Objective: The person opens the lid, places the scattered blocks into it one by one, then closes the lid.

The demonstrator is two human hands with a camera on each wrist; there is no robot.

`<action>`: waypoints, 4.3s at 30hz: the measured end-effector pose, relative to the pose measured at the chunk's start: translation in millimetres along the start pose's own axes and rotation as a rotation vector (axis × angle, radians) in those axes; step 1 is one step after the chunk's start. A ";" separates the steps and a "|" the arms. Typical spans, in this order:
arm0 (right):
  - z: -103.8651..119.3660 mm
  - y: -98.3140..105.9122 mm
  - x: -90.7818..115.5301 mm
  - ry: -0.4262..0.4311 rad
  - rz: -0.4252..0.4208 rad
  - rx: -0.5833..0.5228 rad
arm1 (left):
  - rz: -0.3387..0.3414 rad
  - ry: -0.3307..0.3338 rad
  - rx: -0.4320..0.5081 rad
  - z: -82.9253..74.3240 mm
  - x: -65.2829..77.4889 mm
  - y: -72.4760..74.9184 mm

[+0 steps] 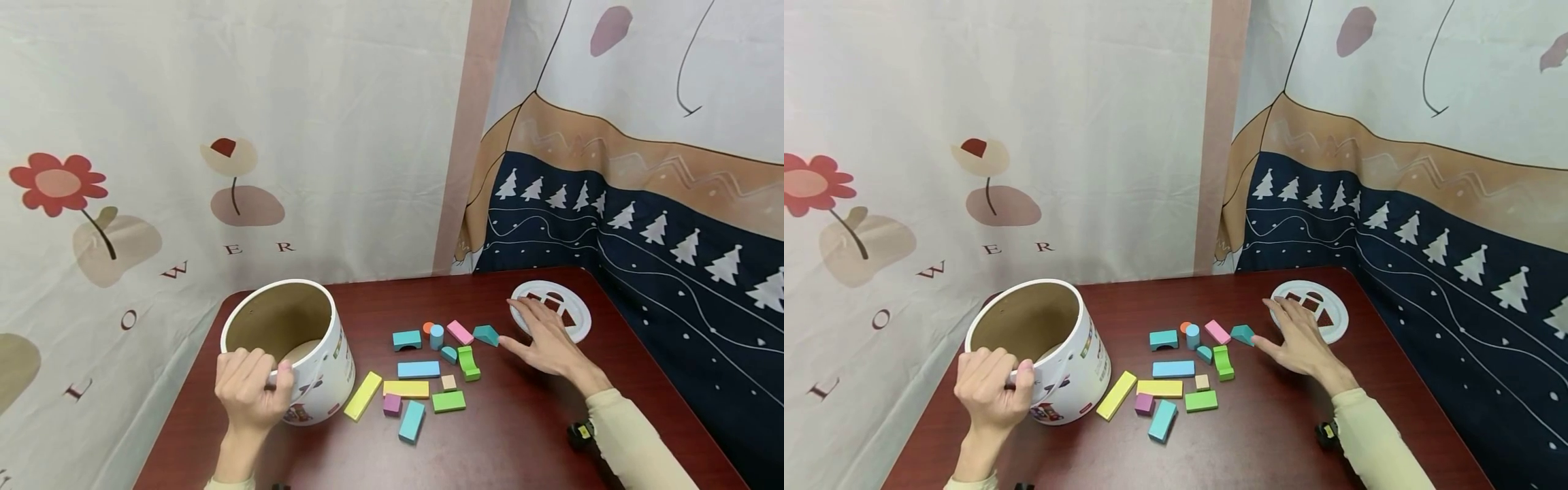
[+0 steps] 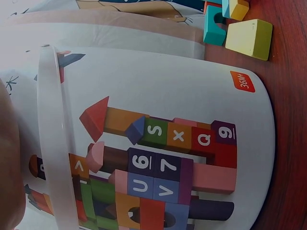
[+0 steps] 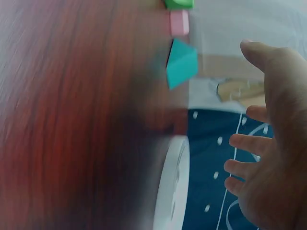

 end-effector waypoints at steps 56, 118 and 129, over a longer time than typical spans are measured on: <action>115.0 -58.8 -51.0 0.295 -0.011 -0.087 | -0.013 -0.003 -0.011 -0.4 1.7 -0.4; 321.2 66.0 -131.0 0.838 -0.215 -0.320 | -0.002 -0.002 -0.009 3.9 3.6 -0.1; 349.3 48.2 -140.8 0.798 -0.030 -0.200 | 0.005 -0.004 -0.014 3.2 4.2 0.1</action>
Point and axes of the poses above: each hand's wrist, its own x-axis away from the middle knuckle, its own y-axis out of the back of the hand, z = x × y, the point moved 1 cm from there along -x, towards the middle knuckle, and after that the axes turned 10 degrees about x, right-handed, at the moved point
